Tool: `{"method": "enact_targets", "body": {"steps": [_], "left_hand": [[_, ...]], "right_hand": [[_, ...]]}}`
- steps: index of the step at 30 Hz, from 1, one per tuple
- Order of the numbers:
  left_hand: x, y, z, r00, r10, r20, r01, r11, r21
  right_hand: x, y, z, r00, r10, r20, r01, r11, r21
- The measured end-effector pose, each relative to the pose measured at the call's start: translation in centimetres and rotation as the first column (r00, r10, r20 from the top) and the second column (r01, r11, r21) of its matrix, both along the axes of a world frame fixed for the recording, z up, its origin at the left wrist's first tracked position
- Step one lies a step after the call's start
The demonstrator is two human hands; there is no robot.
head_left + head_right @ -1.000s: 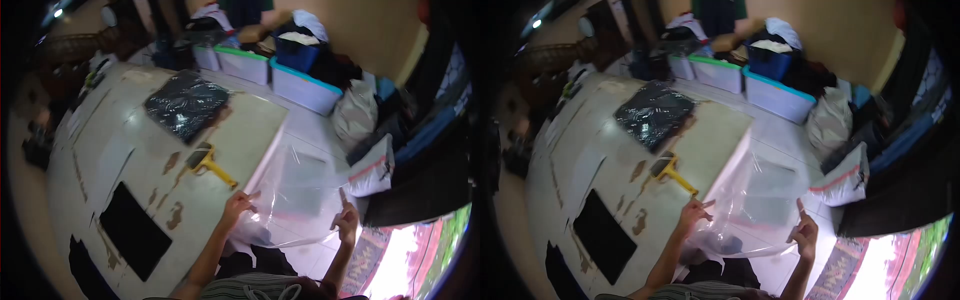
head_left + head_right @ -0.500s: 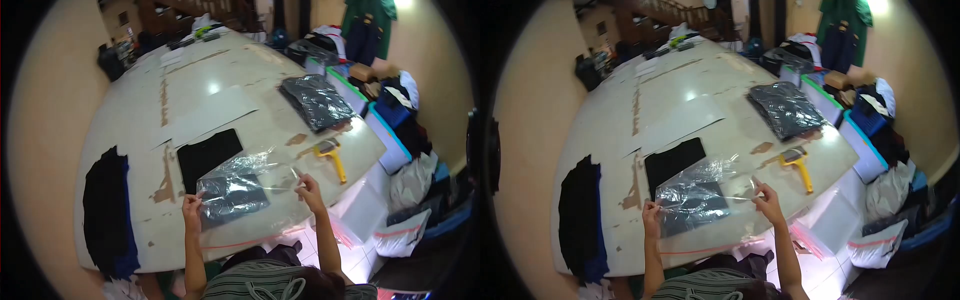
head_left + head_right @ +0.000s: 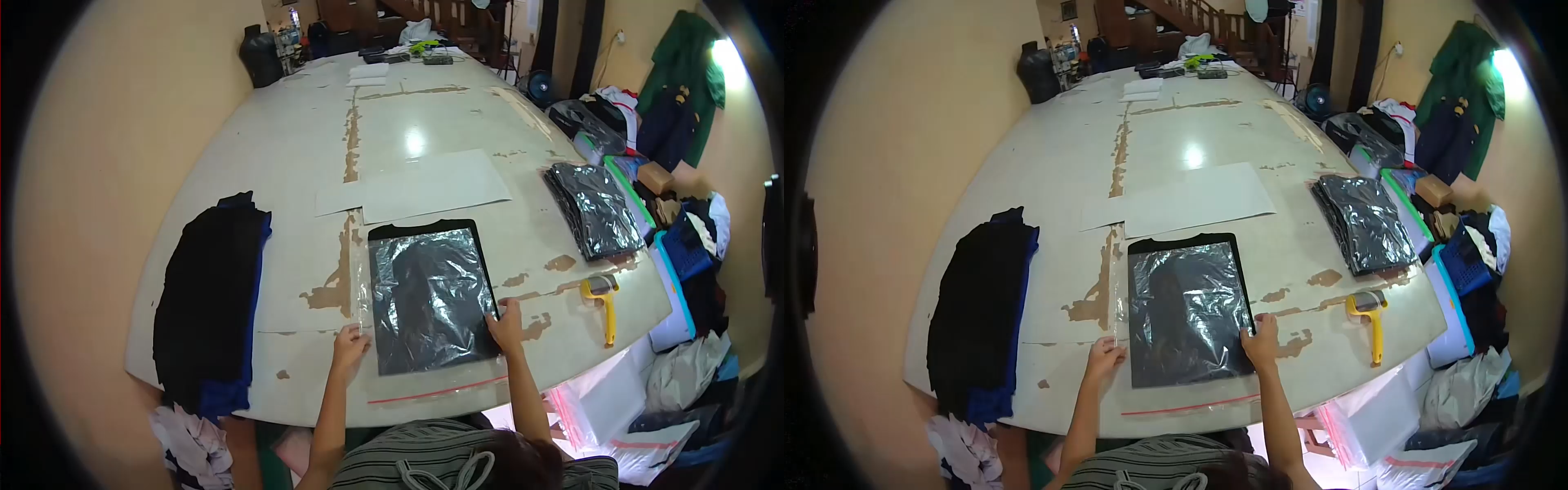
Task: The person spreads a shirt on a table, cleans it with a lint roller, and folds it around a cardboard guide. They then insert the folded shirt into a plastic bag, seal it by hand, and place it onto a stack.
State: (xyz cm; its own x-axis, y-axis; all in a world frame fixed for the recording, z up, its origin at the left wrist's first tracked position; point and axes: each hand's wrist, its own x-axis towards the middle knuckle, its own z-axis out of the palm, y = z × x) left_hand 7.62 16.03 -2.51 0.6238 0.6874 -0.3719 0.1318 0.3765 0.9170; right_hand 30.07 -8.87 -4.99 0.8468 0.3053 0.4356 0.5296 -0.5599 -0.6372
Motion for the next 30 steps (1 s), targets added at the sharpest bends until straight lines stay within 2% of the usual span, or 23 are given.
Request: {"method": "enact_targets", "body": {"steps": [2,3,4,6,7,9,10,12,13,14,15,16,17,18,19,20,22,23,25,26,27,28,30], "left_hand": [[1.4,0.0,-0.4,1.000,-0.003,-0.013,0.004,0.999,0.034],[2.1,0.2,-1.3,1.000,-0.016,-0.004,0.017,0.997,0.075],[2.6,-0.4,0.1,1.000,0.002,-0.025,0.001,0.992,0.128],[3.3,0.6,-2.8,0.999,0.002,-0.050,0.008,0.982,0.188],[3.5,0.6,-2.6,0.996,0.011,-0.089,0.014,0.960,0.279],[3.7,0.5,-2.3,0.992,0.013,-0.128,0.017,0.974,0.227],[4.0,0.6,-3.3,0.997,0.019,-0.073,-0.009,0.991,0.133],[5.2,0.2,-5.5,0.991,0.024,-0.129,0.028,0.922,0.387],[6.1,-0.8,-5.3,0.976,-0.001,-0.217,0.093,0.904,0.417],[7.1,-2.0,-5.3,0.979,-0.067,-0.193,0.135,0.922,0.364],[8.1,-4.4,-4.3,0.995,-0.072,-0.075,0.086,0.975,0.204],[9.2,-6.1,-4.0,0.975,-0.092,-0.201,0.153,0.938,0.311],[10.3,-7.6,-4.8,0.988,-0.140,-0.067,0.154,0.932,0.328],[10.9,-9.1,-3.5,0.980,-0.190,-0.067,0.200,0.959,0.199],[11.2,-10.4,-1.1,0.970,-0.237,-0.059,0.241,0.968,0.069],[11.2,-11.2,0.4,0.954,-0.271,-0.126,0.278,0.960,0.037],[10.6,-10.2,-3.5,0.975,-0.224,-0.010,0.223,0.967,0.121],[9.4,-10.0,-0.2,0.989,-0.145,0.018,0.146,0.988,-0.042],[6.0,-7.0,-1.3,0.999,0.039,0.031,-0.039,0.999,-0.024],[3.6,-5.4,-0.3,0.987,0.157,-0.039,-0.157,0.988,0.000],[0.8,-3.9,-0.8,0.955,0.287,0.070,-0.287,0.958,-0.017],[-2.4,-2.4,-1.9,0.934,0.341,0.104,-0.351,0.932,0.094],[-7.0,-1.3,-2.0,0.863,0.499,0.080,-0.505,0.852,0.136]], "right_hand": [[0.8,0.4,0.6,0.989,-0.013,-0.148,0.006,0.999,-0.046],[1.4,0.4,1.0,0.929,-0.014,-0.369,0.015,1.000,0.001],[2.0,0.4,0.8,0.930,-0.010,-0.367,0.010,1.000,-0.002],[3.5,0.5,-0.1,0.931,-0.025,-0.364,-0.039,0.985,-0.166],[4.1,0.6,0.3,0.888,0.061,-0.456,-0.135,0.982,-0.131],[5.0,0.2,0.9,0.808,0.122,-0.576,-0.286,0.937,-0.202],[4.9,0.1,1.5,0.743,0.118,-0.659,-0.277,0.950,-0.142],[5.9,-1.3,0.9,0.802,0.151,-0.578,-0.278,0.951,-0.138],[6.5,-2.1,0.2,0.850,0.186,-0.493,-0.278,0.953,-0.121],[7.7,-3.5,-1.2,0.868,0.175,-0.464,-0.253,0.961,-0.111],[8.3,-5.0,-1.3,0.871,0.105,-0.479,-0.162,0.984,-0.080],[8.7,-6.5,-1.1,0.867,0.031,-0.497,-0.066,0.996,-0.052],[9.1,-8.2,-0.1,0.876,-0.021,-0.481,-0.006,0.998,-0.055],[9.0,-9.6,1.7,0.877,-0.123,-0.465,0.055,0.986,-0.157],[9.9,-11.8,1.1,0.864,-0.117,-0.490,0.066,0.991,-0.120],[10.2,-13.3,1.3,0.850,-0.109,-0.515,0.077,0.994,-0.083],[9.9,-15.5,2.2,0.849,-0.118,-0.515,0.135,0.991,-0.005],[10.2,-16.6,1.6,0.794,-0.073,-0.604,0.124,0.991,0.043],[9.7,-17.3,1.2,0.812,-0.036,-0.582,0.090,0.994,0.064],[9.1,-17.5,1.5,0.832,-0.003,-0.554,0.065,0.994,0.091],[8.9,-17.5,1.4,0.833,0.026,-0.553,0.015,0.997,0.070],[8.6,-17.2,1.7,0.855,0.002,-0.518,0.013,1.000,0.026],[8.4,-16.6,1.7,0.878,-0.041,-0.478,0.008,0.997,-0.072]]}}
